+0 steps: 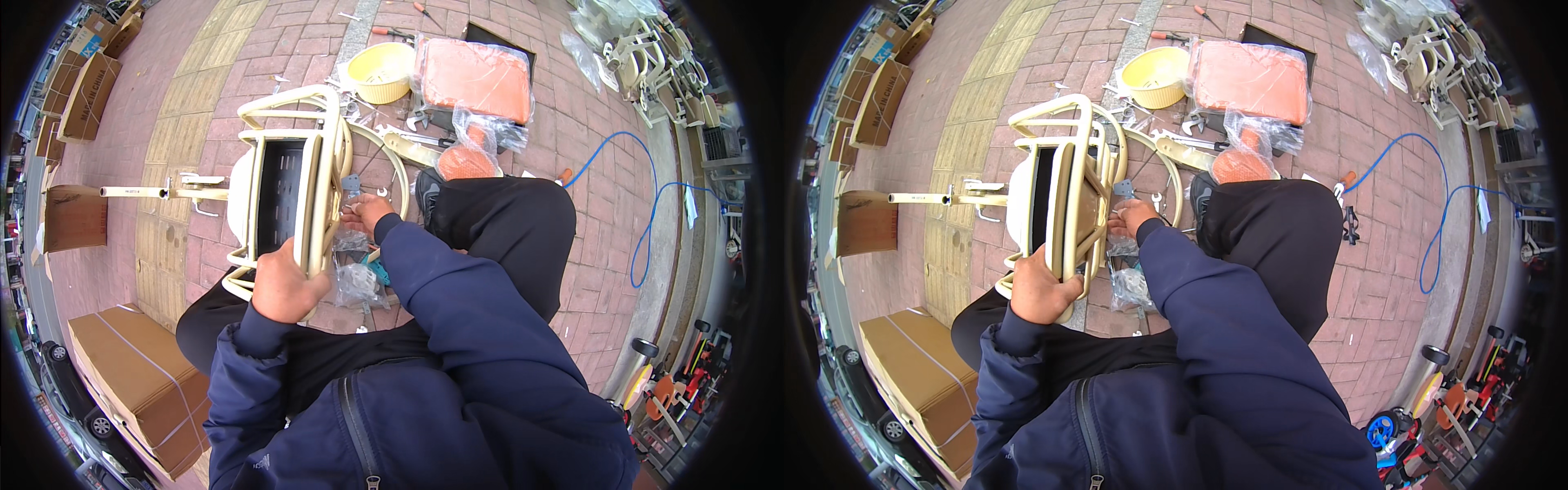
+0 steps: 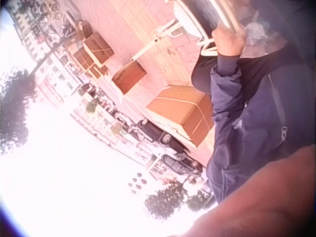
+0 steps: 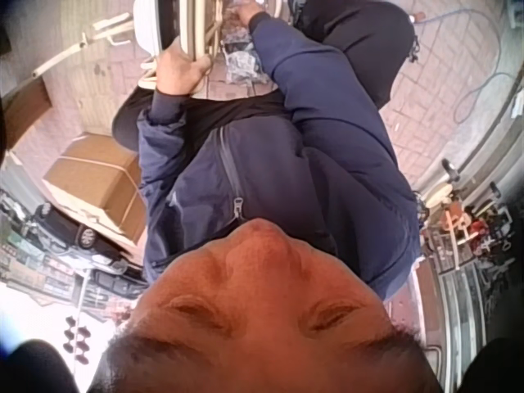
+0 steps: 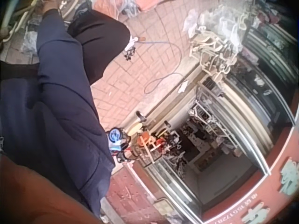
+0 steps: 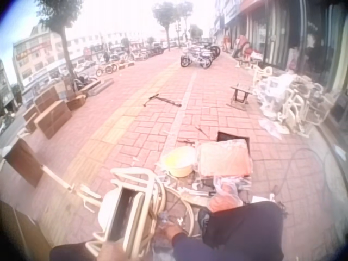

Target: The person assembles a tricycle frame by attaching the seat and rear fender. They use a cordless drill to secure bolts and fasten components, then attach a cable to the frame.

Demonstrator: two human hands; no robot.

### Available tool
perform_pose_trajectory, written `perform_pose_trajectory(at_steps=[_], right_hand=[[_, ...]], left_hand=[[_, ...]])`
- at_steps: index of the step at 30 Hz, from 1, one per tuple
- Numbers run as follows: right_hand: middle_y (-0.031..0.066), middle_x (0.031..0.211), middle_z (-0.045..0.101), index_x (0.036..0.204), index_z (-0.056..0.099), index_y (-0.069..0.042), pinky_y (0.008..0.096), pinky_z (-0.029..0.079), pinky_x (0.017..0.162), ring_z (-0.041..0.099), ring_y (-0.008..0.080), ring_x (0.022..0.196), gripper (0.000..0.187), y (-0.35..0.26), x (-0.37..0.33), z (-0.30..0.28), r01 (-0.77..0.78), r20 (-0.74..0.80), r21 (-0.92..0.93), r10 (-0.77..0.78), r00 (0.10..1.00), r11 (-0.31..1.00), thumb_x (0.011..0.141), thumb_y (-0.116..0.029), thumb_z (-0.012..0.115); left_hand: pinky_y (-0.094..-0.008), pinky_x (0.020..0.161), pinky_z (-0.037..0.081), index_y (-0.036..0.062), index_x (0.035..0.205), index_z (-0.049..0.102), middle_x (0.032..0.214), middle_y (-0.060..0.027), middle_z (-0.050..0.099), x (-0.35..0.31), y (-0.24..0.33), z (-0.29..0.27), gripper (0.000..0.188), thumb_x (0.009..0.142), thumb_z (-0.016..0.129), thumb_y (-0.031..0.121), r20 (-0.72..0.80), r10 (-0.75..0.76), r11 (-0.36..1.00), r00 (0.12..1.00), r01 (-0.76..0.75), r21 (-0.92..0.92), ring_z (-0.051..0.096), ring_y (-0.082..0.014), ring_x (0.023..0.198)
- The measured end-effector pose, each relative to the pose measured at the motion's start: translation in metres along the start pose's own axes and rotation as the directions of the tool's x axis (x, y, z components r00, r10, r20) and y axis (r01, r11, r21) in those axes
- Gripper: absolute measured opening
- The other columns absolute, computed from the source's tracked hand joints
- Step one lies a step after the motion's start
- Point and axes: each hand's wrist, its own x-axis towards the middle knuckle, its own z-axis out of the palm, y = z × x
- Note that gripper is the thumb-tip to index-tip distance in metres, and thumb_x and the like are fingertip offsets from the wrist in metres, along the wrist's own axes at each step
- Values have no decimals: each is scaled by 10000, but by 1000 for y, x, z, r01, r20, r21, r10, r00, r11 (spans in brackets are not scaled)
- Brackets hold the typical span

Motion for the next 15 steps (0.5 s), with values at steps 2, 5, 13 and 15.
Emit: perform_pose_trajectory(at_steps=[2, 5, 13, 15], right_hand=[[189, 1069, 635, 1290, 473, 76, 372, 604, 768, 685, 260, 902, 337, -3, -3, 0, -2, 10, -68, 2, 1000, 998, 993, -83, 496], [171, 1024, 642, 1247, 485, 68, 360, 608, 720, 691, 243, 853, 301, -8, -8, 2, -11, 20, -96, 13, 1000, 995, 1006, -112, 484], [109, 792, 630, 1098, 556, 24, 339, 511, 508, 595, 188, 582, 230, -6, 1, 4, 87, -33, -351, -105, 994, 932, 1002, -179, 506], [96, 744, 612, 1035, 561, 11, 339, 470, 484, 564, 181, 548, 204, -1, 8, 4, 140, -14, -421, -161, 987, 896, 998, -183, 510]], left_hand=[[-424, 699, 549, -18, 1018, 642, 768, -248, 667, 0, 0, -2, 353, 697, 696, 119, 11, -2, 1000, 1000, 2, 5, 676, -426, 760], [-419, 697, 550, -19, 1025, 641, 769, -249, 667, 0, 1, -5, 353, 705, 697, 118, 31, -14, 1000, 999, 14, 7, 676, -427, 762], [-430, 670, 547, -28, 1002, 625, 745, -250, 657, 1, -2, -3, 338, 716, 711, 129, 24, 17, 1000, 1000, -17, 10, 667, -435, 725], [-436, 666, 546, -30, 996, 619, 738, -248, 654, 1, -4, -3, 339, 713, 714, 131, 25, 21, 1000, 999, -21, 9, 665, -437, 723]])
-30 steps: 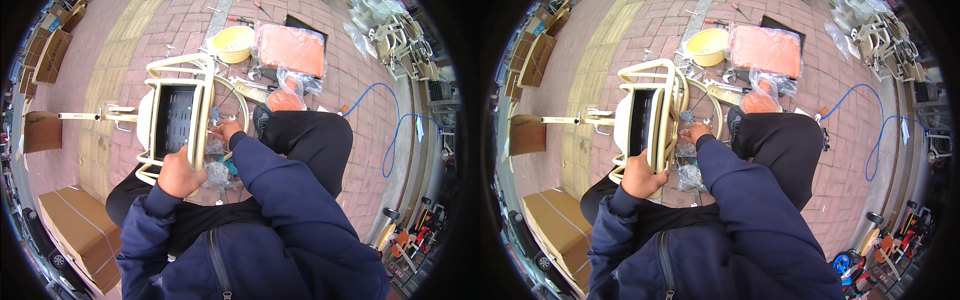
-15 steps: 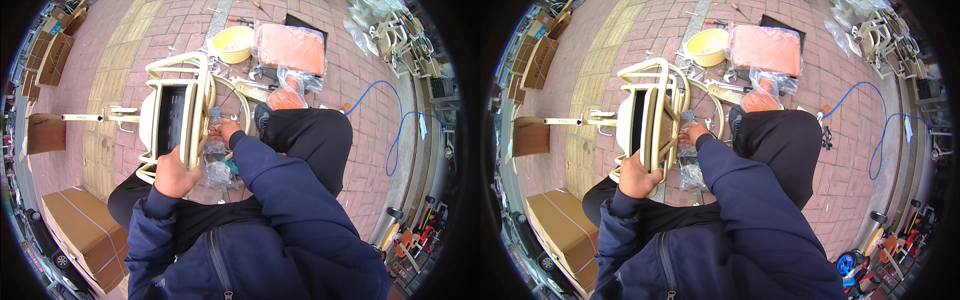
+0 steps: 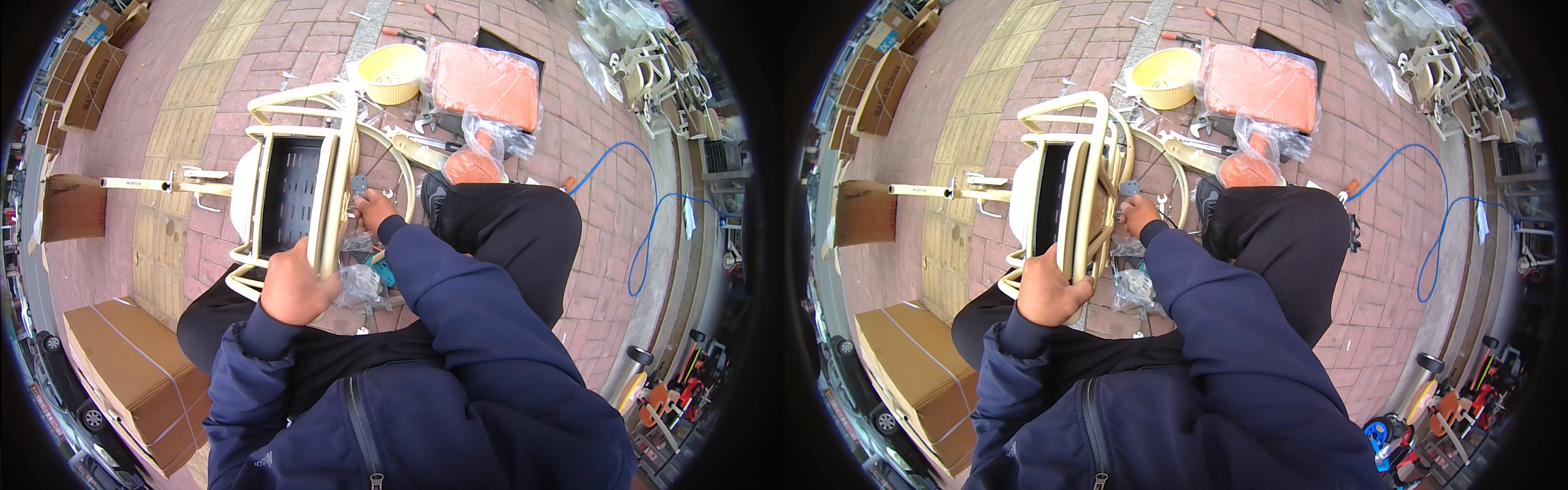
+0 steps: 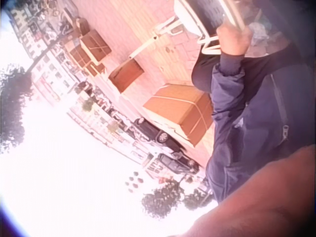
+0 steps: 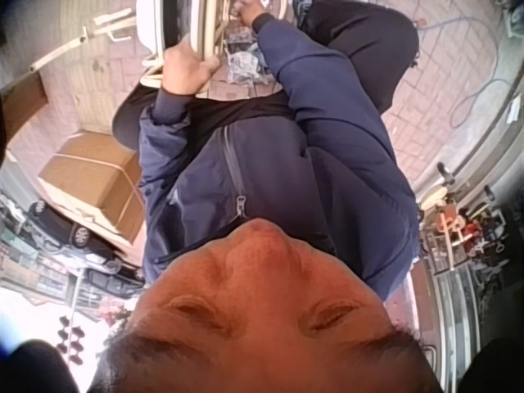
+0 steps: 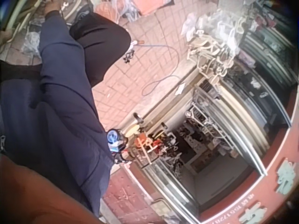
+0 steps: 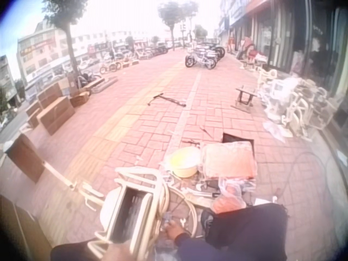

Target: The person assembles a tricycle frame by attaching the seat and rear fender. They use a cordless drill to secure bolts and fasten components, then attach a cable to the frame.

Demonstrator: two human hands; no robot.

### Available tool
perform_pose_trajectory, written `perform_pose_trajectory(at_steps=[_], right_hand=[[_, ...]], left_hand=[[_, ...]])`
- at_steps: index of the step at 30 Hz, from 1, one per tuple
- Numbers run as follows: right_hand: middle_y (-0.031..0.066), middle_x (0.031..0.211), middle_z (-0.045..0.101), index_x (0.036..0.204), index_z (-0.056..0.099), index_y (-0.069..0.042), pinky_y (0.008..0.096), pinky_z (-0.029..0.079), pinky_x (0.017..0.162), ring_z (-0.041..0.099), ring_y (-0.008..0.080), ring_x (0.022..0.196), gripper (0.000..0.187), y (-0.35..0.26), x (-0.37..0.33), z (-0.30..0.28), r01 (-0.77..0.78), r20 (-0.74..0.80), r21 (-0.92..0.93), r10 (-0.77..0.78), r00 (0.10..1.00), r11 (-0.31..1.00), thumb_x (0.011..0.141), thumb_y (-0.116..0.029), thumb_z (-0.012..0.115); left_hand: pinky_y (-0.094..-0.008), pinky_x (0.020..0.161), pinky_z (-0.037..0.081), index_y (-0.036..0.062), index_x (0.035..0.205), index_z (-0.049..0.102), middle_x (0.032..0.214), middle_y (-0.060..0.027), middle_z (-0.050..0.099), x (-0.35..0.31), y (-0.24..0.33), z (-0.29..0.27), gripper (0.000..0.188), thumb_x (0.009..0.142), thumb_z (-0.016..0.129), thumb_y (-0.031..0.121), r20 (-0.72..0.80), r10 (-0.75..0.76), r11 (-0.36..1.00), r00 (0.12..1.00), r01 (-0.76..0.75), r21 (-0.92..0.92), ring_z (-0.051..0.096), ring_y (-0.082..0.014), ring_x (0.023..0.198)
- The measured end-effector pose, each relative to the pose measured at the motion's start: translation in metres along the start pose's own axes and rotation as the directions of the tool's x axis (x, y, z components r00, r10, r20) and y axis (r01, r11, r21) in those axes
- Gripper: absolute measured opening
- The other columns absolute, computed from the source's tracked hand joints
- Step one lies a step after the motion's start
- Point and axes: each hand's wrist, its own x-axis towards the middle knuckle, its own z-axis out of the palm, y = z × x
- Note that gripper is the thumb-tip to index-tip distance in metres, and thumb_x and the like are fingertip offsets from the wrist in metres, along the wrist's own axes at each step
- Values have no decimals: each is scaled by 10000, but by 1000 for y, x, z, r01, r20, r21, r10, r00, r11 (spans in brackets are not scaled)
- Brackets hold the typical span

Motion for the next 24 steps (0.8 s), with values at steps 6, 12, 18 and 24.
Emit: perform_pose_trajectory(at_steps=[6, 12, 18, 24], right_hand=[[46, 696, 574, 945, 543, -25, 310, 393, 478, 509, 144, 536, 178, 16, 10, 12, 167, -14, -124, -170, 985, 978, 996, -191, 505], [137, 764, 639, 950, 551, -15, 385, 469, 599, 619, 270, 663, 183, 10, 1, 19, 184, -135, -349, -244, 960, 919, 986, -188, 504], [280, 922, 668, 1023, 570, -5, 483, 502, 805, 646, 451, 911, 182, 4, -9, 33, 161, -267, -581, -373, 889, 798, 951, -169, 537], [251, 892, 670, 971, 602, 17, 447, 505, 777, 648, 399, 863, 173, 10, 9, 33, 150, -326, -352, -271, 906, 924, 916, -142, 559]], left_hand=[[-400, 718, 549, -29, 1067, 647, 778, -229, 685, 0, -2, 1, 421, 683, 734, 121, 23, -40, 999, 999, 40, -6, 690, -385, 731], [-405, 722, 549, -29, 1068, 646, 777, -229, 685, 0, -3, 2, 432, 676, 740, 127, 21, -46, 999, 999, 46, 21, 687, -396, 738], [-409, 725, 552, -30, 1077, 644, 784, -234, 687, 0, -2, 0, 442, 676, 740, 128, 25, -51, 998, 998, 51, 30, 688, -399, 742], [-411, 717, 553, -28, 1058, 645, 780, -233, 688, 0, -1, -1, 424, 675, 739, 127, 27, -54, 999, 998, 54, 1, 688, -399, 736]])
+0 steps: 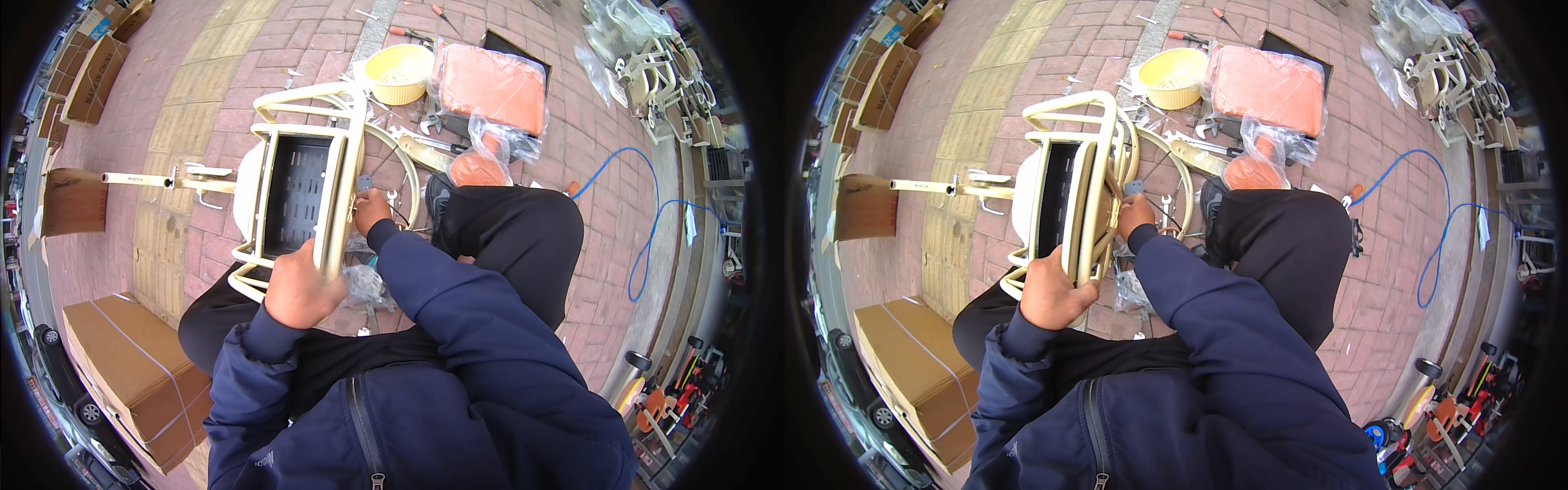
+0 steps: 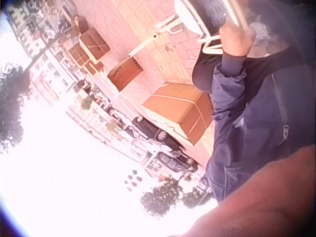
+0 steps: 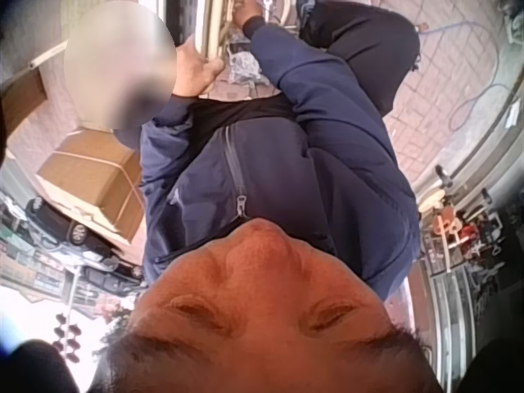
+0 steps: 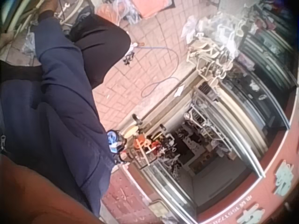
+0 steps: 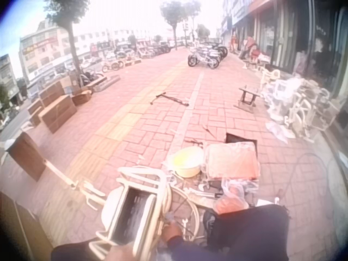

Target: The person assembles a tricycle frame by attaching the seat and rear fender. They use a cordless drill to secure bolts and fasten components, then attach a cable to the frame.

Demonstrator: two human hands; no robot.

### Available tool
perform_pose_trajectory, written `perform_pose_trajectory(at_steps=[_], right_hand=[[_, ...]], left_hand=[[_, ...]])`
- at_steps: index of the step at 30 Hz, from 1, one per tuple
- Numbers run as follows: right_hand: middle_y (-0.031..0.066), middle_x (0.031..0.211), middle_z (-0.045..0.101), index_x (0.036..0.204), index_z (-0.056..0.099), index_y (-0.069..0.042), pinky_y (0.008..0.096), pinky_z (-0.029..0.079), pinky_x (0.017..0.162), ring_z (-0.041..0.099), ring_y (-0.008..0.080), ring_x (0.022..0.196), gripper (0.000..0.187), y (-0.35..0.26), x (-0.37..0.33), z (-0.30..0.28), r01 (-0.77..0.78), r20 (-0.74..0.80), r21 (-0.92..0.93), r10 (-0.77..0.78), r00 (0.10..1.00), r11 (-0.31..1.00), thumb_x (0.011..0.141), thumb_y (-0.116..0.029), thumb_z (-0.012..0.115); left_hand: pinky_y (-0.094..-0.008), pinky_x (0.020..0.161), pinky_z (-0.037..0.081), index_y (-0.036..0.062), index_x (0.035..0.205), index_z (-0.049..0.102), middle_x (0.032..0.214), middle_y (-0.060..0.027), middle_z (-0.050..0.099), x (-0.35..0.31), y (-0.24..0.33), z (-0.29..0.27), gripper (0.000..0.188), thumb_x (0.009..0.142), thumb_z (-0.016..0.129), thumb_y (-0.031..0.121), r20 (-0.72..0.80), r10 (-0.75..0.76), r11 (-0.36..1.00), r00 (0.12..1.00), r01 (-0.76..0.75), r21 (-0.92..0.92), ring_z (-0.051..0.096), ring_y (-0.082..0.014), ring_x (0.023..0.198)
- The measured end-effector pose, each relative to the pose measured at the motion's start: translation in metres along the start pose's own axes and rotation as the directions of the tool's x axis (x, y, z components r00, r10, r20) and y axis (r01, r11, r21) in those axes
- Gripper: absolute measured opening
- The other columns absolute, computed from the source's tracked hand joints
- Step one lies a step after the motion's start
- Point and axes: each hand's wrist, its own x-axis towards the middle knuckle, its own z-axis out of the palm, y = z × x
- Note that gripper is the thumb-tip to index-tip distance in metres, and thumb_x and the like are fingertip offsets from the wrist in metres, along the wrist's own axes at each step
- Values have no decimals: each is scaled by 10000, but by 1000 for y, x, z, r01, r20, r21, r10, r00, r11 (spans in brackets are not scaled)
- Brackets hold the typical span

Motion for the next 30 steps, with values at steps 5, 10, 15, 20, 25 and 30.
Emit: perform_pose_trajectory(at_steps=[5, 10, 15, 20, 25, 30], right_hand=[[161, 794, 653, 950, 615, 46, 376, 505, 637, 640, 246, 722, 169, 19, 9, 12, -97, 29, 154, 93, 995, 983, 903, -94, 533], [174, 899, 652, 992, 602, 47, 383, 513, 661, 648, 256, 777, 174, 24, 19, 15, -63, 51, 305, 50, 997, 950, 895, -77, 528], [131, 942, 635, 1049, 576, 16, 354, 529, 726, 646, 228, 833, 174, 30, 13, 14, -177, 149, 255, 142, 979, 951, 899, -18, 495], [138, 1018, 632, 1076, 557, 2, 370, 537, 783, 645, 244, 896, 190, 25, 20, 19, -251, 222, 578, 146, 964, 777, 906, -5, 470], [142, 1037, 624, 1079, 554, -5, 391, 543, 796, 636, 261, 904, 195, 10, 11, 10, -501, 397, 799, 334, 855, 332, 911, -4, 456], [153, 1028, 613, 1066, 548, -15, 402, 555, 744, 639, 277, 891, 169, 8, 5, -13, -509, 336, 722, 405, 850, 469, 927, -27, 451]], left_hand=[[-458, 652, 542, -32, 974, 594, 710, -247, 639, 0, -2, 3, 328, 709, 696, 131, -23, 71, 997, 997, -71, -12, 653, -452, 706], [-468, 649, 538, -29, 956, 584, 710, -252, 635, -1, -3, 5, 314, 711, 696, 131, -16, 41, 999, 999, -41, 20, 647, -458, 704], [-475, 659, 538, -33, 962, 585, 713, -260, 634, 0, -2, 5, 325, 710, 700, 137, -11, 45, 999, 999, -45, 17, 647, -461, 713], [-469, 661, 539, -31, 966, 591, 712, -258, 637, 0, -4, 6, 322, 711, 696, 136, -16, 31, 999, 999, -31, 5, 649, -458, 711], [-458, 664, 542, -27, 973, 597, 712, -248, 642, 0, -1, 6, 317, 711, 690, 125, -4, 12, 1000, 1000, -12, -15, 653, -450, 709], [-453, 667, 543, -21, 964, 602, 722, -241, 647, 0, 4, 5, 301, 711, 689, 117, -3, 3, 1000, 1000, -3, -3, 658, -441, 713]])
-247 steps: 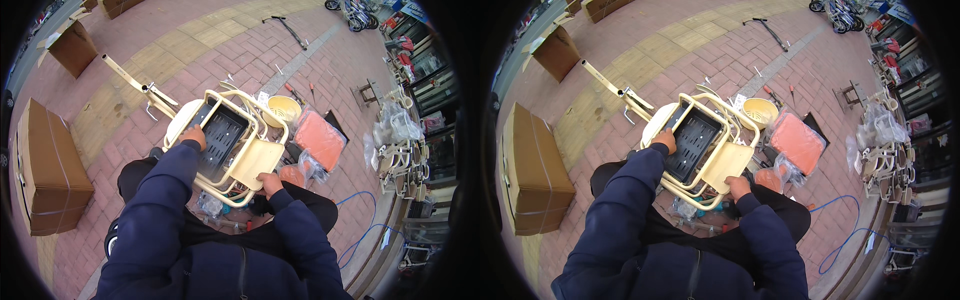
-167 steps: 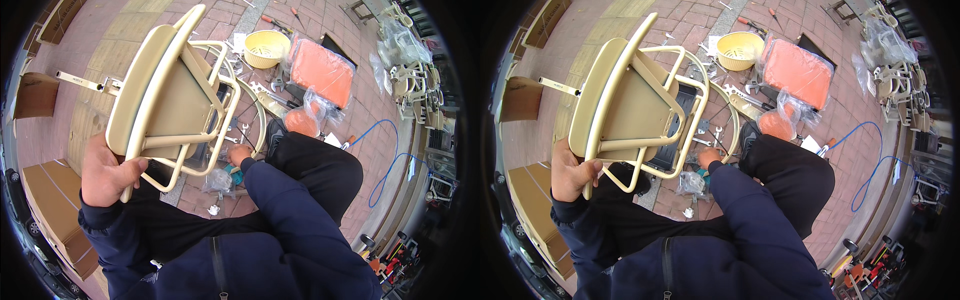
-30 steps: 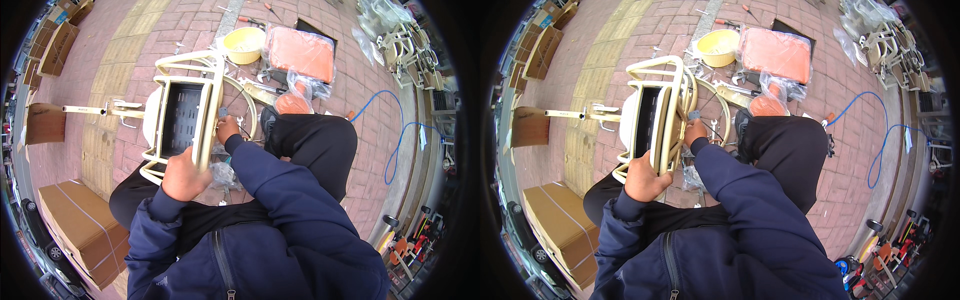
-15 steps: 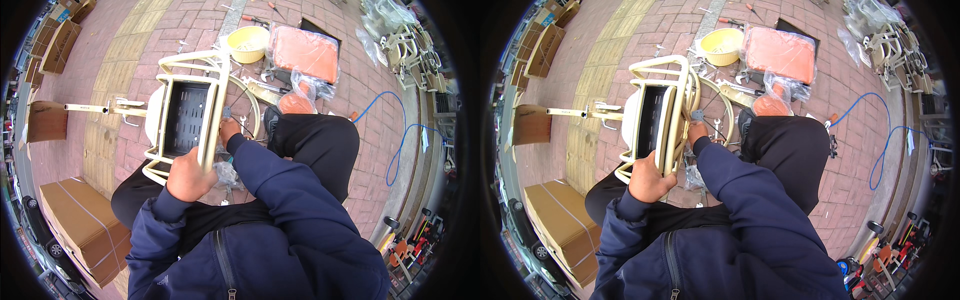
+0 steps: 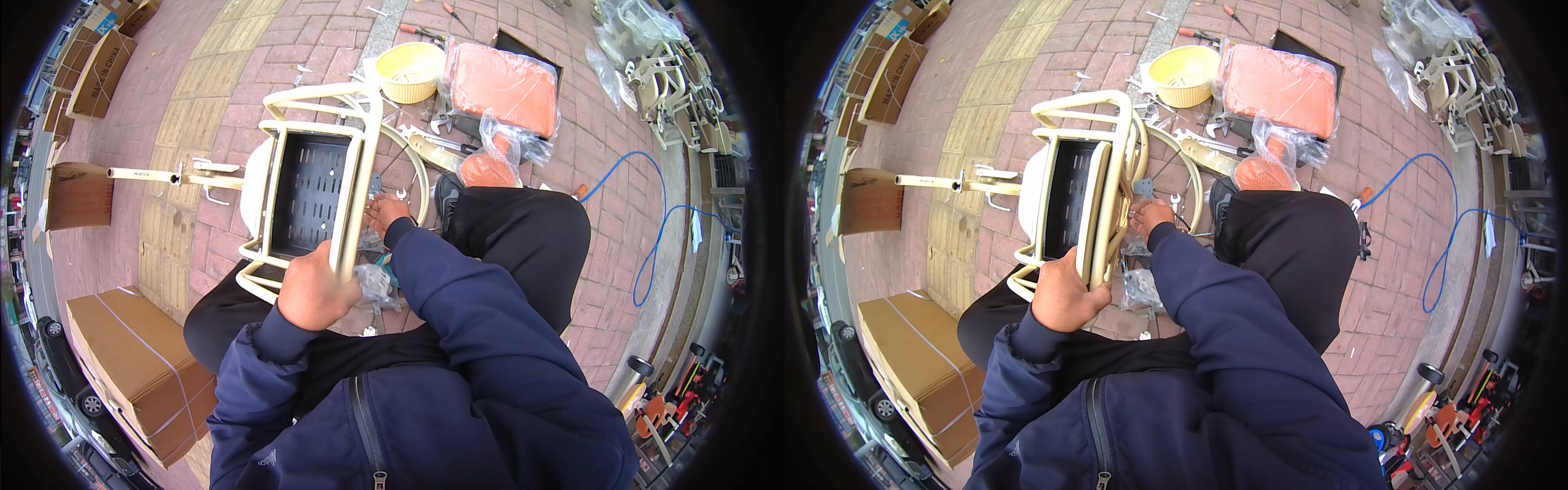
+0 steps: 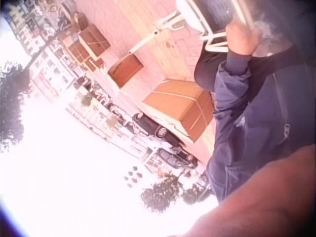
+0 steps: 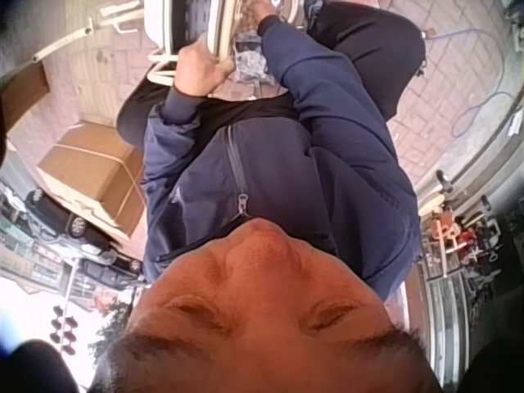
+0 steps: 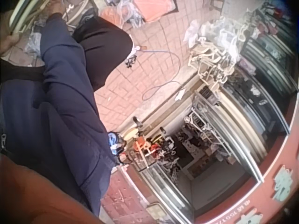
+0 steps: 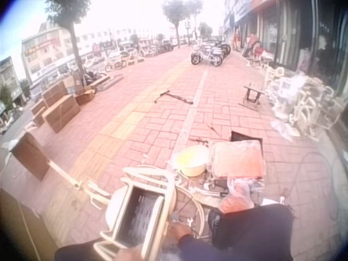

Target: The person assembles a tricycle frame by attaching the seat and rear fender. They use a cordless drill to secure bolts and fasten components, then attach a cable to the frame.

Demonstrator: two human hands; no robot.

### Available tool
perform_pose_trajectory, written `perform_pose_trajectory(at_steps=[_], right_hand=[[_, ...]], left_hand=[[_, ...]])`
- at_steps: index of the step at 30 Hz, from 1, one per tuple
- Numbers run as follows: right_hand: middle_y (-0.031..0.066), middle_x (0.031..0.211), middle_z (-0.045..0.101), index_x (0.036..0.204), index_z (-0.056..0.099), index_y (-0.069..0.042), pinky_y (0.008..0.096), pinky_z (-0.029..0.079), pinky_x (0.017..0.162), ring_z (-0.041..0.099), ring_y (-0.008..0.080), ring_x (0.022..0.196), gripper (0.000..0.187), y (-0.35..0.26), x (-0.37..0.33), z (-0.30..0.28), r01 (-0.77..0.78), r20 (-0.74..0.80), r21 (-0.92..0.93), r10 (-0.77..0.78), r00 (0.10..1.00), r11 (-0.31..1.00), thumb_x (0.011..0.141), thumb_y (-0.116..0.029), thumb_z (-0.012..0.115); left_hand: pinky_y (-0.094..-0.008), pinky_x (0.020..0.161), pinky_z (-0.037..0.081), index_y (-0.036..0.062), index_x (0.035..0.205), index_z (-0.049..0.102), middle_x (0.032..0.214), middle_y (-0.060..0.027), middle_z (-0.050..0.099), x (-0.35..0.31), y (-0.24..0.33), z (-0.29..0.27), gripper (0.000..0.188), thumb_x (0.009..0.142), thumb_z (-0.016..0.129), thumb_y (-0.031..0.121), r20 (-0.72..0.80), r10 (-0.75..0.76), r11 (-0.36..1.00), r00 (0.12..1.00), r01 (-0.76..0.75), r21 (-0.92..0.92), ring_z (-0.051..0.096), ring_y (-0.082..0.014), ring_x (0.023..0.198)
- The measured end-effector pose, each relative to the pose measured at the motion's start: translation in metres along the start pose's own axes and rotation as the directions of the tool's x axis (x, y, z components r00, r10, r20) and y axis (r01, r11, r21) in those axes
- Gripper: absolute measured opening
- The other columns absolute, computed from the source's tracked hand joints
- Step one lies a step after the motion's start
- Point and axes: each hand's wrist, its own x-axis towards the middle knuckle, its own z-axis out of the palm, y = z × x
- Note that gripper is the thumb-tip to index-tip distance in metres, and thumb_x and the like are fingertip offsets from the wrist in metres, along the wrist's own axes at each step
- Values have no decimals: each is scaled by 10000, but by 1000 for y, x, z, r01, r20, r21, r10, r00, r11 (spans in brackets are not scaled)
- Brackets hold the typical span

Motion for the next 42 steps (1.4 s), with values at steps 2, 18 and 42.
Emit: perform_pose_trajectory(at_steps=[2, 18, 42], right_hand=[[108, 926, 608, 1023, 555, -19, 354, 540, 655, 617, 215, 802, 121, -5, -3, -10, -16, 16, -39, 17, 1000, 999, 946, -65, 474], [133, 973, 691, 1094, 617, 45, 316, 587, 711, 692, 230, 843, 199, -10, -14, -17, 30, 222, -189, 13, 975, 982, 936, -50, 542], [135, 1004, 697, 1162, 597, 52, 331, 576, 770, 687, 220, 897, 243, -6, -25, -9, -107, -22, -492, 110, 994, 864, 953, -32, 506]], left_hand=[[-453, 669, 543, -19, 960, 605, 728, -241, 649, 0, 0, 0, 295, 713, 687, 120, -3, 18, 1000, 1000, -18, -8, 660, -440, 718], [-471, 683, 550, -47, 1111, 592, 723, -257, 645, -5, -12, 10, 492, 684, 705, 171, -43, 34, 999, 999, -33, 17, 658, -437, 707], [-383, 535, 518, -21, 914, 501, 707, -141, 638, -7, -12, 36, 235, 732, 637, 36, -224, 183, 981, 957, -192, -22, 675, -286, 594]])
